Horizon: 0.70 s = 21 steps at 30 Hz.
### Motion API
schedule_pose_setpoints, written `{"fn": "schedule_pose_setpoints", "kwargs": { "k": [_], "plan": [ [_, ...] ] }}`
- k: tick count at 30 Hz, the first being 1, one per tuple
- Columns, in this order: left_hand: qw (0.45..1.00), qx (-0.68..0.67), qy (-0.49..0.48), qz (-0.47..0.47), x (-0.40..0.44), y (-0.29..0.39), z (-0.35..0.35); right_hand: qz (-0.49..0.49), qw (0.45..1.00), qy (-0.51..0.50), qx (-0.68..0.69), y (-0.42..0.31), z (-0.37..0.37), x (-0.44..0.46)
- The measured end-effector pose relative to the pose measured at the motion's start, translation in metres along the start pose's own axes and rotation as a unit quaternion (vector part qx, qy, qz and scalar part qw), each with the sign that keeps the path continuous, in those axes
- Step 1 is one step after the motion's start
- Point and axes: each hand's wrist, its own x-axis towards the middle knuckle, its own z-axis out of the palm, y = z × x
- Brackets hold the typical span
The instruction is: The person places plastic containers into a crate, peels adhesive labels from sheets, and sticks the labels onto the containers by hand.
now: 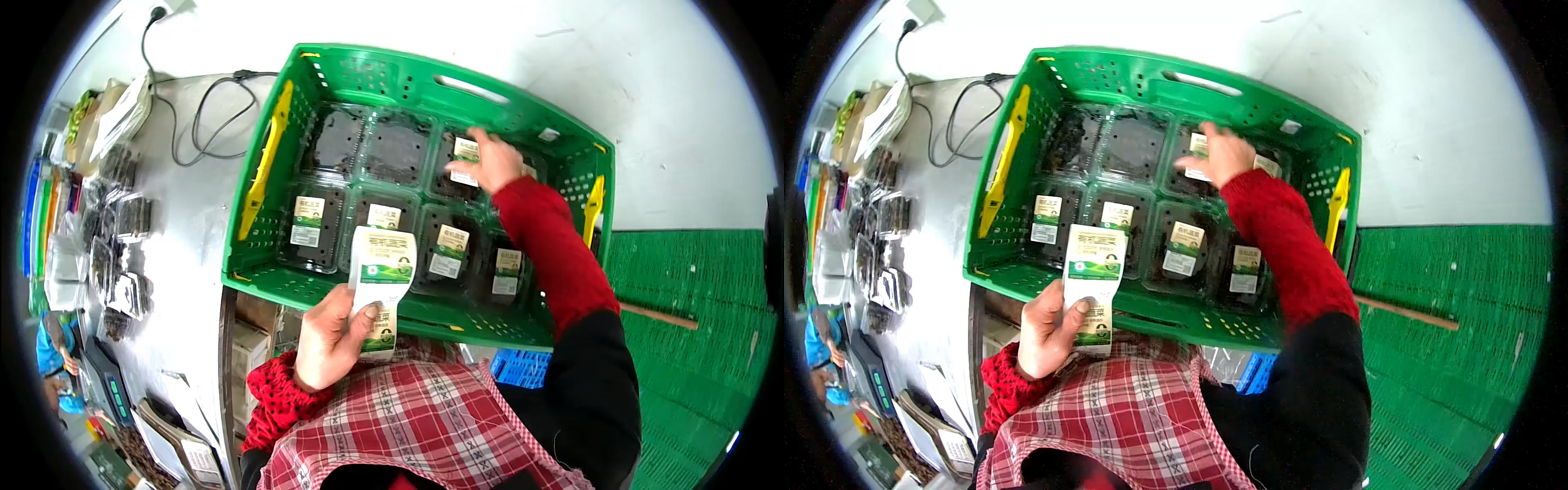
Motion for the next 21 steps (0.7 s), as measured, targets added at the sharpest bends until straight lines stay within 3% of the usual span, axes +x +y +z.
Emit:
{"fn": "schedule_pose_setpoints", "kwargs": {
  "k": [1, 2, 3, 4, 5, 7, 9, 10, 11, 12, 13, 14, 16, 17, 19, 21],
  "plan": [
    [1.0, 0.018, -0.002, 0.004, 0.002, 0.001, -0.001, -0.074, 0.97, -0.039, 0.229, -0.017, -0.009, -0.014],
    [0.999, 0.044, -0.003, -0.003, 0.003, 0.002, -0.002, -0.133, 0.877, -0.159, 0.434, -0.047, -0.027, -0.033],
    [0.999, 0.038, 0.0, -0.016, 0.004, 0.003, -0.002, -0.163, 0.796, -0.232, 0.534, -0.075, -0.044, -0.055],
    [0.999, 0.049, 0.003, -0.016, 0.004, 0.005, -0.004, -0.202, 0.773, -0.253, 0.545, -0.093, -0.048, -0.07],
    [0.998, 0.06, 0.008, -0.012, 0.004, 0.007, -0.005, -0.258, 0.783, -0.205, 0.528, -0.107, -0.052, -0.081],
    [0.96, 0.212, 0.116, 0.139, 0.013, 0.003, -0.004, -0.206, 0.766, -0.236, 0.561, -0.121, -0.061, -0.096],
    [0.963, 0.19, 0.108, 0.155, 0.016, 0.01, -0.01, -0.277, 0.798, -0.174, 0.507, -0.128, -0.063, -0.105],
    [0.973, 0.151, 0.095, 0.149, 0.016, 0.012, -0.012, -0.335, 0.785, -0.114, 0.508, -0.133, -0.058, -0.108],
    [0.99, 0.057, 0.063, 0.112, 0.011, 0.004, -0.011, -0.329, 0.802, -0.081, 0.492, -0.135, -0.062, -0.114],
    [0.997, 0.032, 0.05, 0.039, 0.004, 0.004, -0.013, -0.352, 0.803, -0.061, 0.478, -0.135, -0.065, -0.111],
    [0.993, -0.078, 0.084, -0.006, -0.002, 0.002, -0.005, -0.374, 0.802, -0.042, 0.464, -0.134, -0.069, -0.107],
    [0.99, -0.095, 0.087, -0.049, -0.009, 0.0, 0.0, -0.346, 0.823, -0.056, 0.446, -0.13, -0.077, -0.094],
    [0.979, -0.117, 0.076, -0.148, -0.022, -0.009, 0.0, -0.212, 0.806, -0.017, 0.553, -0.117, -0.084, -0.039],
    [0.979, -0.116, 0.076, -0.147, -0.026, -0.009, 0.001, -0.124, 0.794, -0.041, 0.594, -0.104, -0.079, -0.002],
    [0.97, -0.157, 0.134, -0.132, -0.024, -0.005, 0.01, -0.181, 0.848, 0.006, 0.498, -0.063, -0.028, 0.06],
    [0.984, -0.082, 0.108, -0.114, -0.025, -0.008, 0.002, -0.155, 0.913, -0.007, 0.376, -0.042, 0.032, 0.086]
  ]
}}
